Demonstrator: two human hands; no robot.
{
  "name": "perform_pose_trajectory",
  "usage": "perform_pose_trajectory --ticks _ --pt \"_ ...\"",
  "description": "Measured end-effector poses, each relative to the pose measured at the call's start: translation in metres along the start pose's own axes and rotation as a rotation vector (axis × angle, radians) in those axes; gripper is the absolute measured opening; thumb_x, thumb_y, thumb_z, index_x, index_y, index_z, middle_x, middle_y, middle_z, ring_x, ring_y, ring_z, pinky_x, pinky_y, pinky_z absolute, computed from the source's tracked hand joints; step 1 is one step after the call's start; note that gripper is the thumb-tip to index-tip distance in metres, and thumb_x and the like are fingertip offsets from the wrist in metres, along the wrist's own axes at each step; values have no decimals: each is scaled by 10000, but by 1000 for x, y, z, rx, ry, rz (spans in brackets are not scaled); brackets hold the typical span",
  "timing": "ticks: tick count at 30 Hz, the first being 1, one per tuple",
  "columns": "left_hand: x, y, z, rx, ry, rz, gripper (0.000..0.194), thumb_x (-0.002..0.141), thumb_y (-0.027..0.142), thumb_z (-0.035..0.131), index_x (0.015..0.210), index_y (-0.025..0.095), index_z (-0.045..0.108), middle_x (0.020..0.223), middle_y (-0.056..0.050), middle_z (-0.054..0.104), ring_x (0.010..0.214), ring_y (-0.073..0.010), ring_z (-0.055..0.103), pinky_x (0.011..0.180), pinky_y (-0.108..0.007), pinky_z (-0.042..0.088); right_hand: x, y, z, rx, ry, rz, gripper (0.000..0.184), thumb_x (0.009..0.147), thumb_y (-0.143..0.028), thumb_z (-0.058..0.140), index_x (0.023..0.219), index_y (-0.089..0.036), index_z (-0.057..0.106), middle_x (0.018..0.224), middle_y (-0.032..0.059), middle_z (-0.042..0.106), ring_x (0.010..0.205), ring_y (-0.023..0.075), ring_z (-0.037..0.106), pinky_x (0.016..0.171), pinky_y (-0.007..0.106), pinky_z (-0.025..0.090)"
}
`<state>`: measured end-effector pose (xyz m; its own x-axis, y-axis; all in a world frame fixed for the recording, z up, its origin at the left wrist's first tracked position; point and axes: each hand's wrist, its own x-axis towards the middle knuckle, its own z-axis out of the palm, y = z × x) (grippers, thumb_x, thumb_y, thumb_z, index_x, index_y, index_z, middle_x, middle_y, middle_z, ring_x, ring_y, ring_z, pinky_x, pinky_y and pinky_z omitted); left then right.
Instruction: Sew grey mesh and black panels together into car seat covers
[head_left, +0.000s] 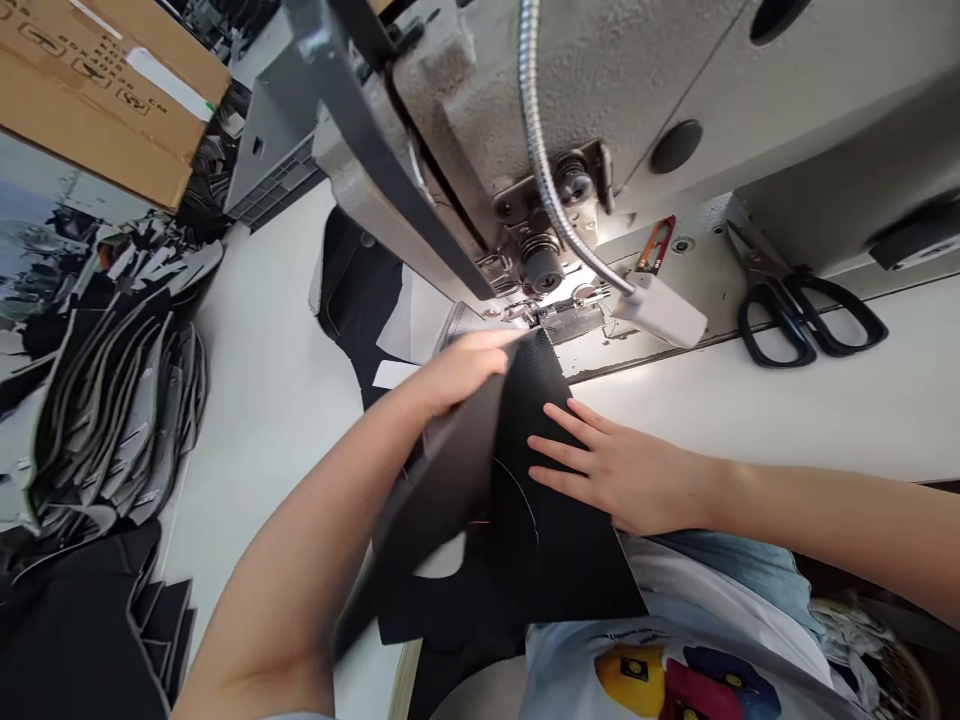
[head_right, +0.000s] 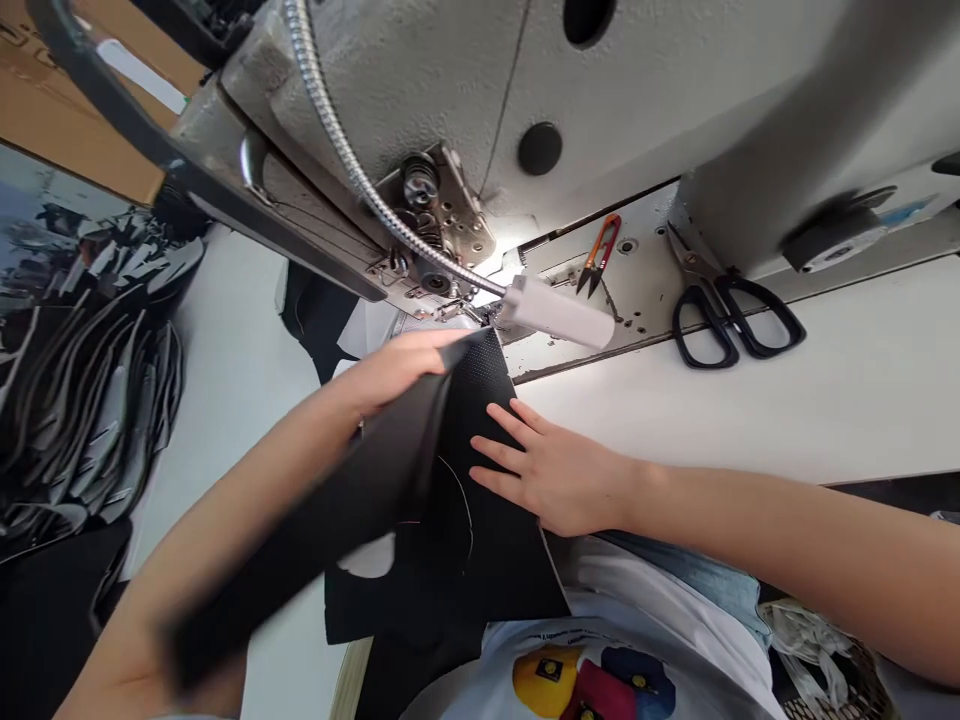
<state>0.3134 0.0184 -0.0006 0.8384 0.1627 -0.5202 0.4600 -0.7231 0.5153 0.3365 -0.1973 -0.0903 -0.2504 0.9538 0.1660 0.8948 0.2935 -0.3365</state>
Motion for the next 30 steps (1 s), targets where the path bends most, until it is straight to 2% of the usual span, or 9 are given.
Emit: perform_pose_trajectory --ticks 2,6,11,14,17,19,21,25,30 --pt "0 -6 -12 -169 -44 -29 656 661 183 389 1289 154 578 1341 3 569 1247 -231 504 1073 -321 393 3 -2 0 -18 -7 8 826 731 -441 694 1437 -135 394 1492 185 350 1391 465 176 1106 630 147" --pt "1 -8 -17 -334 -107 -49 713 640 193 406 1341 152 530 1283 -36 614 1186 -262 554 1055 -395 415 7 -3 2 -25 28 3 761 755 -425 674 1423 -163 420 1469 190 386 1372 460 241 1091 635 158" --pt "-1 -6 -10 -86 -37 0 658 694 220 409 1339 184 533 1394 -9 519 1288 -245 466 1097 -362 370 5 -3 4 -11 88 -14 698 783 -389 645 1413 -179 432 1447 186 420 1362 440 285 1078 638 181" --pt "-4 -5 -1 -39 -94 29 642 800 256 394 1439 201 388 1409 -25 502 1260 -225 499 1075 -359 393 5 -3 6 -24 104 -16 653 797 -374 627 1395 -175 456 1430 189 442 1351 436 312 1077 638 187" --pt "-7 -1 14 72 -94 59 642 863 265 366 1487 147 267 1512 -62 346 1356 -216 385 1126 -340 318 6 -4 5 -26 106 -12 596 819 -338 597 1375 -158 482 1410 199 460 1339 444 327 1069 644 200" --pt "-9 4 24 214 -68 12 638 877 246 344 1495 129 236 1532 -75 302 1392 -223 322 1136 -339 298 7 -4 4 -20 100 -10 578 825 -318 587 1370 -152 488 1404 204 466 1340 442 330 1068 647 203" --pt "-9 10 31 318 -68 -50 635 887 227 319 1504 131 204 1504 -99 357 1370 -246 361 1096 -360 351 6 -4 3 -12 90 -13 575 822 -310 591 1369 -165 490 1406 203 463 1350 434 317 1069 652 196" --pt "-9 23 36 430 -91 -145 663 875 180 309 1516 138 145 1369 -148 526 1196 -281 550 914 -368 473 5 -3 1 7 76 -22 589 804 -323 616 1368 -207 492 1421 194 445 1372 433 271 1070 658 185" --pt "-5 37 35 529 -91 -188 692 845 151 320 1513 113 141 1250 -177 609 1085 -293 613 817 -353 488 7 -1 -2 23 67 7 575 803 -305 602 1359 -201 503 1420 188 443 1383 432 242 1082 653 167"
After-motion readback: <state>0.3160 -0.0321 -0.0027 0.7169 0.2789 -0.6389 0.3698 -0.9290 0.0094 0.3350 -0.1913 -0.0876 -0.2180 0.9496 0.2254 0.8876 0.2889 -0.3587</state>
